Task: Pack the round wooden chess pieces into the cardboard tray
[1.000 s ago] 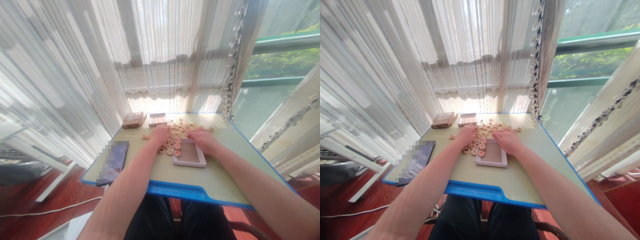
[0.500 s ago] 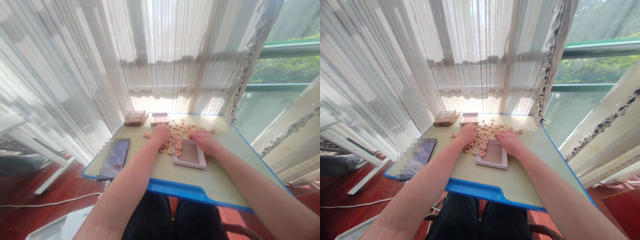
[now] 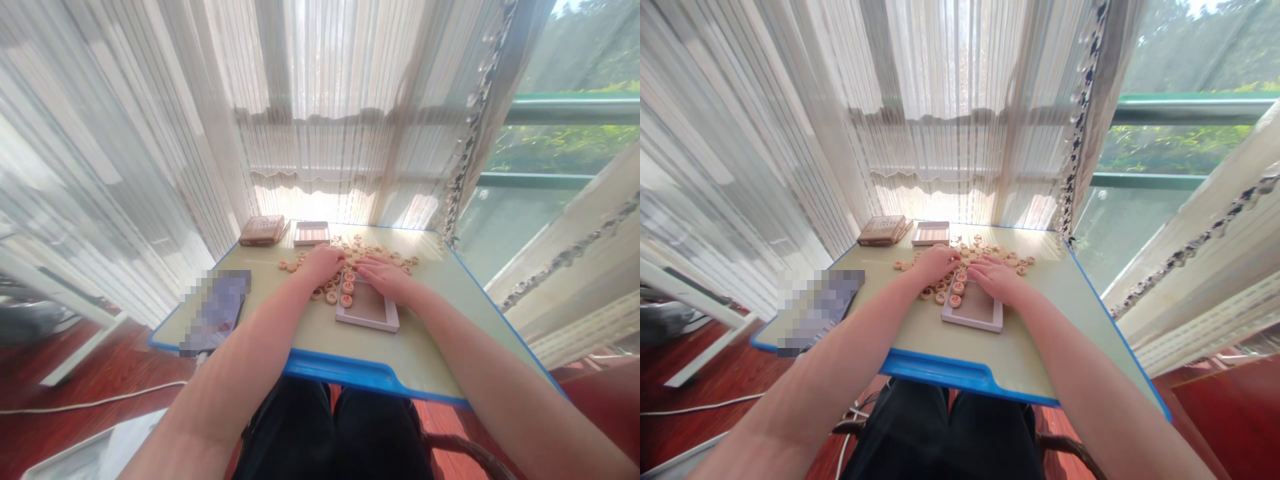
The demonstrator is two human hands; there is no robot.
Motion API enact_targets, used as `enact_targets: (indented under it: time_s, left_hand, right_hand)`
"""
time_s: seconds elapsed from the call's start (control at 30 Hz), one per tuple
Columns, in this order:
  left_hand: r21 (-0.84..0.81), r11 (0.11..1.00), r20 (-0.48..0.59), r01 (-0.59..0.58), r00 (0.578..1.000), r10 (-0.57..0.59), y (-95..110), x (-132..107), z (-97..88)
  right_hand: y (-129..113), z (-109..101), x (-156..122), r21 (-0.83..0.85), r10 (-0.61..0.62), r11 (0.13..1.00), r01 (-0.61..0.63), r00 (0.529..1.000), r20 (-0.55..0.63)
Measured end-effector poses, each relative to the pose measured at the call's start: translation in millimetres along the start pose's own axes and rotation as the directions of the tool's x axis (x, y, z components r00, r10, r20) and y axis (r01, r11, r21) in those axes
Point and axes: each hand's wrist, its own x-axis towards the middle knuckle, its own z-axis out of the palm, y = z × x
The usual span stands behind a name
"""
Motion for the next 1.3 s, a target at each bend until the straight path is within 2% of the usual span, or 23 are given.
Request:
enact_targets:
  time_s: [0.17, 0.33, 0.53, 0.63, 0.77, 0.9, 1.0, 1.1, 1.3]
  left_hand:
    - [-0.077, 0.997, -0.004, 0.005, 1.0, -0.006, -6.6, -0.6, 4.9]
    - [-0.126, 0.992, -0.054, 0.015, 0.998, -0.022, -9.2, -1.8, 7.3]
    - [-0.095, 0.995, -0.08, 0.027, 0.996, -0.034, -6.9, -0.7, 2.9]
    - [-0.128, 0.992, -0.052, 0.006, 0.999, -0.013, -8.1, -1.2, 0.7]
    - [-0.146, 0.988, -0.015, 0.045, 0.999, -0.048, -11.8, -2.7, -1.5]
    - [-0.128, 0.988, -0.074, 0.089, 0.992, -0.099, -14.5, -4.5, -6.8]
    - [-0.156, 0.978, -0.116, 0.141, 0.98, -0.16, -15.3, -6.4, -14.2]
    - [-0.265, 0.944, -0.206, 0.195, 0.945, -0.253, -16.3, -7.8, -21.5]
    - [-0.396, 0.875, -0.25, 0.278, 0.884, -0.395, -18.6, -10.8, -27.5]
  right_hand:
    - [-1.1, -6.7, -4.9, -0.095, -0.05, 0.994, 0.044, 0.997, -0.055]
    - [-1.0, -3.8, -5.9, -0.06, -0.042, 0.998, 0.034, 0.989, -0.141]
    - [-1.9, -4.1, -6.3, -0.059, -0.03, 0.998, 0.023, 0.992, -0.12]
    - [-0.9, -5.9, -7.8, -0.069, -0.023, 0.997, 0.014, 0.991, -0.131]
    - [1.0, -7.2, -8.6, -0.061, 0.002, 0.998, -0.009, 0.994, -0.112]
    - [1.1, -7.1, -9.4, -0.022, 0.032, 0.999, -0.034, 0.996, -0.088]
    - [-0.2, -5.4, -10.6, 0.027, 0.107, 0.994, -0.105, 0.99, -0.088]
    - [-2.0, -3.7, -11.2, 0.087, 0.179, 0.981, -0.172, 0.981, -0.079]
    - [-0.8, -2.4, -9.5, 0.125, 0.214, 0.97, -0.206, 0.975, -0.055]
